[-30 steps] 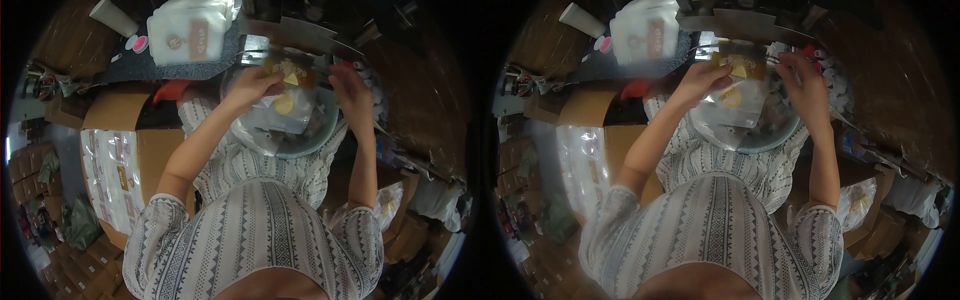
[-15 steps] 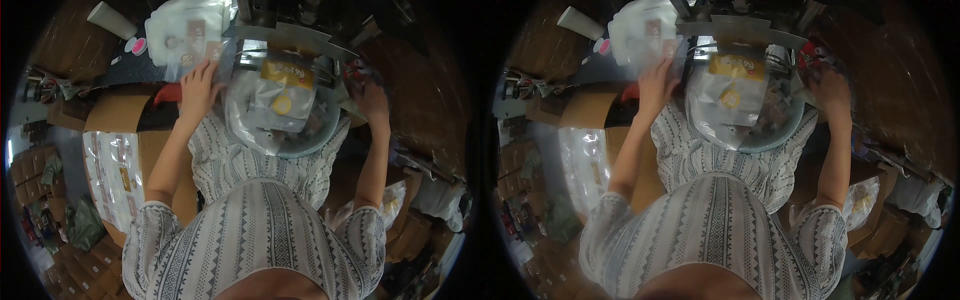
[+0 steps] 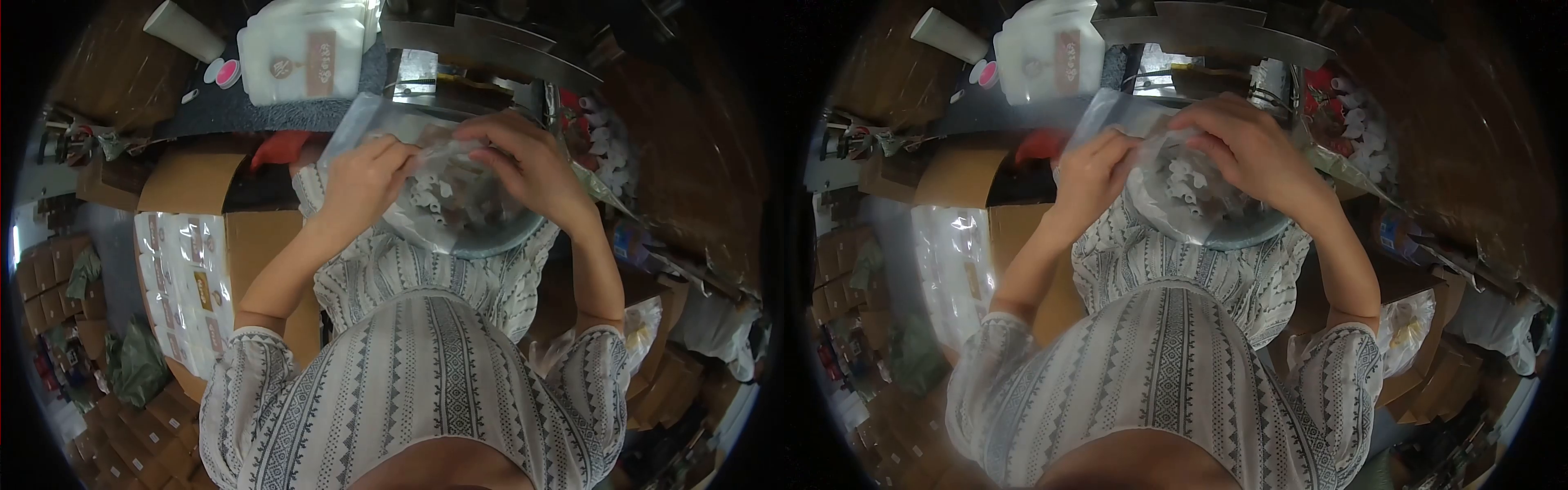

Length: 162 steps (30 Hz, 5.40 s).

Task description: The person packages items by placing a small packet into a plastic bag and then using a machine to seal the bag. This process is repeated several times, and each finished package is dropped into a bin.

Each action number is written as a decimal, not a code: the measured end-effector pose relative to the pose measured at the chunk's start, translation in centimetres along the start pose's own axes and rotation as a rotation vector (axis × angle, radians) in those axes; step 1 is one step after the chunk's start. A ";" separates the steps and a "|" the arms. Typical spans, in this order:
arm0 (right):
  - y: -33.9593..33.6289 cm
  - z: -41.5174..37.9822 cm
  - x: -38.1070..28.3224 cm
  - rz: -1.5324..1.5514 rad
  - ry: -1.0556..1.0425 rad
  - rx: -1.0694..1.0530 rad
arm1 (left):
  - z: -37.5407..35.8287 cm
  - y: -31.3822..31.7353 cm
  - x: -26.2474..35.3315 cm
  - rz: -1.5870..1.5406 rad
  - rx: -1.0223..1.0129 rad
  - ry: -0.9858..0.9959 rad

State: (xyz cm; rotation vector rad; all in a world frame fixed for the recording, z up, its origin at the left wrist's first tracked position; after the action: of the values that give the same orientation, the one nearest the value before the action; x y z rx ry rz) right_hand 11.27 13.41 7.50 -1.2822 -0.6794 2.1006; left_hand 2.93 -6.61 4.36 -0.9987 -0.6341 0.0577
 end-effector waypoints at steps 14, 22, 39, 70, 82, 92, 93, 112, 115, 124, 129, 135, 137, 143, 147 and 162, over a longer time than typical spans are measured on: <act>-4.3 -6.4 3.7 0.154 0.632 0.190 | 6.4 7.4 -2.9 -1.210 -0.281 -0.813; -8.7 -11.8 4.7 -0.488 0.742 0.194 | 5.5 -4.8 -20.9 0.260 0.350 -0.456; -7.4 -8.9 9.2 -0.478 0.907 -0.041 | -1.3 4.8 -10.6 0.520 0.166 -0.232; -0.3 -1.9 3.2 0.119 0.387 0.227 | 1.3 5.7 -0.5 -0.788 -0.310 -0.595; -5.1 -7.6 9.7 -0.645 0.741 0.128 | 4.9 5.4 -3.7 -0.776 -0.087 -0.655; -6.3 -6.0 6.3 -0.507 0.981 0.085 | -2.2 0.9 -10.0 0.428 0.120 -0.172; -6.1 -6.0 6.0 -0.509 0.978 0.081 | -2.6 0.0 -10.0 0.311 0.154 -0.248; -0.8 -1.7 3.5 0.119 0.399 0.162 | 3.8 5.5 -1.9 -0.851 -0.388 -0.669; -2.8 -3.2 3.5 -0.018 0.458 0.162 | 6.3 7.3 -3.2 -1.089 -0.268 -0.695; -5.0 -6.8 13.0 -0.695 0.340 0.093 | 4.8 3.2 -7.7 -0.172 0.267 -0.294; -5.2 -4.9 10.4 -0.649 0.664 0.018 | -0.3 4.2 -10.9 0.503 0.197 -0.163; -6.5 -6.8 10.9 -0.395 0.606 0.031 | -2.2 1.8 -10.9 0.501 0.109 -0.233; -6.6 -7.7 11.2 -0.322 0.632 0.009 | -2.5 1.7 -10.7 0.448 0.187 -0.166; -6.3 -7.7 9.1 -0.526 0.797 0.053 | -1.8 0.1 -9.3 0.300 0.106 -0.257; -6.0 -6.4 5.8 -0.248 0.857 0.251 | -1.8 -0.2 -6.6 0.202 0.214 -0.208; 0.3 -1.2 2.2 0.104 0.324 0.064 | 1.3 5.0 -0.9 -0.427 -0.215 -0.231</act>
State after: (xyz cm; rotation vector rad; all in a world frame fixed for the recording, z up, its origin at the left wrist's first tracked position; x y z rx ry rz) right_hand 11.49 14.90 5.44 -1.6032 -0.4088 1.9137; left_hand 2.67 -3.18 0.43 -1.0519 -1.0717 -0.2803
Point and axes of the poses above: each hand's wrist, its own z-axis towards the middle knuckle, its own y-axis out of the palm, x = y × z, the point moved 2 cm from there along z, towards the middle knuckle, and after that the axes turned 1 degree about -x, right-handed, at the moved point
